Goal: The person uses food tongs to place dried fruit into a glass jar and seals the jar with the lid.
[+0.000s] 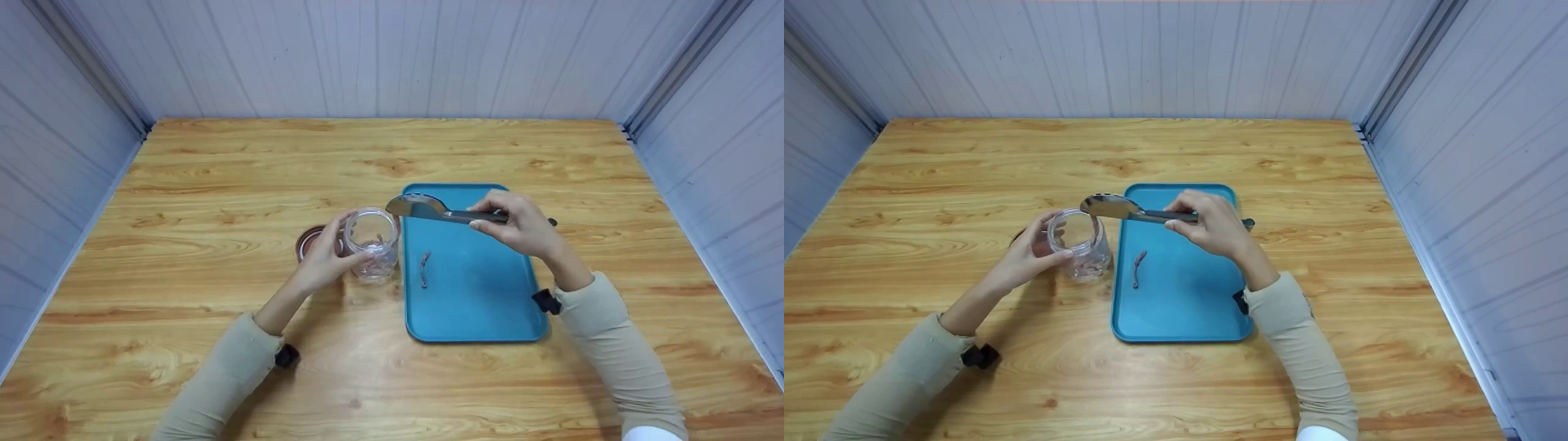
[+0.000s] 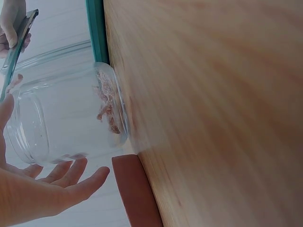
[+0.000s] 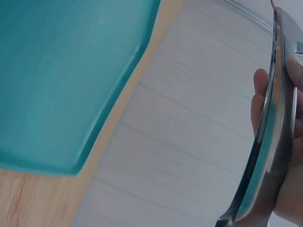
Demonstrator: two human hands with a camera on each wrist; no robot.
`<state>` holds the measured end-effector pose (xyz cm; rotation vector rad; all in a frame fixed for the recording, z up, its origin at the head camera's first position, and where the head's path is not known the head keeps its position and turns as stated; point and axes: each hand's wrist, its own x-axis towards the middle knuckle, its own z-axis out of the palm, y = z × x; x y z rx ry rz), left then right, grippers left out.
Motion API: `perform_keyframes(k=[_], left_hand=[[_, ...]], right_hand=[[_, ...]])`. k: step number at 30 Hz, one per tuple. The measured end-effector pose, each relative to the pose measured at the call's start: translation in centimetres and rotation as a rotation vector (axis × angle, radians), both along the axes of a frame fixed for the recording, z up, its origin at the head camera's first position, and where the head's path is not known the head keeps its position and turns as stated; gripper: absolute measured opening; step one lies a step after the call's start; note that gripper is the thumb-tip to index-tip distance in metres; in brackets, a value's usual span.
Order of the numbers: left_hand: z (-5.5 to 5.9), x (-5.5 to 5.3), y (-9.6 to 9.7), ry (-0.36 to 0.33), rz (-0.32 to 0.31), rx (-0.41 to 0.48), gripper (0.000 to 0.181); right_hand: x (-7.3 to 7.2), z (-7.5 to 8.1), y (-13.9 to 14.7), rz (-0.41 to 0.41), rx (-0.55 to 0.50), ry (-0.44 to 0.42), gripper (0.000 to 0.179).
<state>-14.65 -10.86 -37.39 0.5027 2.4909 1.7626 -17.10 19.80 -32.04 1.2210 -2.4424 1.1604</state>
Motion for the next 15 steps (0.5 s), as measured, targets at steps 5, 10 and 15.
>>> perform_keyframes(k=[5,10,15], left_hand=[[0.1,0.0,0.1,-0.015,-0.002,0.003,0.069],[0.4,0.1,0.1,-0.02,0.003,-0.015,0.07],[0.4,0.2,0.0,-0.01,0.003,-0.019,0.07]], right_hand=[[-0.1,0.2,-0.5,-0.003,-0.024,-0.026,0.014],[0.0,0.4,-1.1,-0.045,-0.036,-0.004,0.014],[0.0,0.0,-1.8,-0.069,-0.051,0.06,0.015]])
